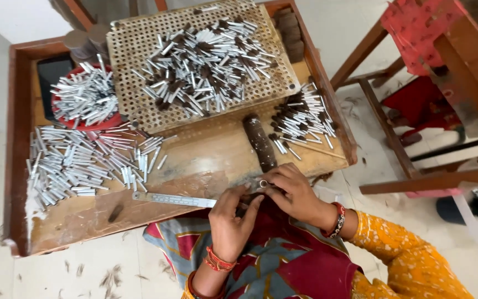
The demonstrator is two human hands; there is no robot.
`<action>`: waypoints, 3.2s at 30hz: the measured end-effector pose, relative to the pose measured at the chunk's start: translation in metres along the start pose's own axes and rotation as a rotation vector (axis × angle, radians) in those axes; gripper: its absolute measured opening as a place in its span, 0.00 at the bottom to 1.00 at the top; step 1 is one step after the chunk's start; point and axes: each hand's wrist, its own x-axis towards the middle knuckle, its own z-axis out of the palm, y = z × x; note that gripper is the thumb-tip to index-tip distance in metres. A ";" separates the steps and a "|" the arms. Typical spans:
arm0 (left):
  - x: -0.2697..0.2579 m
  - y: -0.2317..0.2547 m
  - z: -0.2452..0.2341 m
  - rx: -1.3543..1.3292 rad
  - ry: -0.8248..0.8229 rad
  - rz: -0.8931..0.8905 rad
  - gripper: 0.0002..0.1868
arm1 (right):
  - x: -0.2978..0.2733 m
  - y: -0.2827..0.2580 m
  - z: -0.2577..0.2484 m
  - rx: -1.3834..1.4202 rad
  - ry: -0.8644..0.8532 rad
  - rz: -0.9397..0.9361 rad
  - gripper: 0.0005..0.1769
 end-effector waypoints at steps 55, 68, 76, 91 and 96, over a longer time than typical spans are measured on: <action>-0.003 -0.029 0.033 0.173 0.069 0.141 0.11 | 0.025 -0.005 -0.014 0.327 -0.109 0.281 0.07; -0.032 -0.040 0.028 -0.925 -0.242 -0.560 0.12 | -0.027 -0.025 -0.007 0.865 0.109 0.419 0.07; -0.035 -0.038 0.023 -1.292 -0.406 -0.749 0.12 | -0.045 -0.028 -0.003 0.917 0.145 0.313 0.07; -0.036 -0.038 0.022 -1.069 -0.310 -0.695 0.07 | -0.036 -0.020 -0.027 0.975 0.072 0.391 0.08; -0.031 -0.040 0.010 -0.844 -0.326 -0.635 0.06 | -0.023 -0.011 -0.041 0.449 -0.178 0.352 0.09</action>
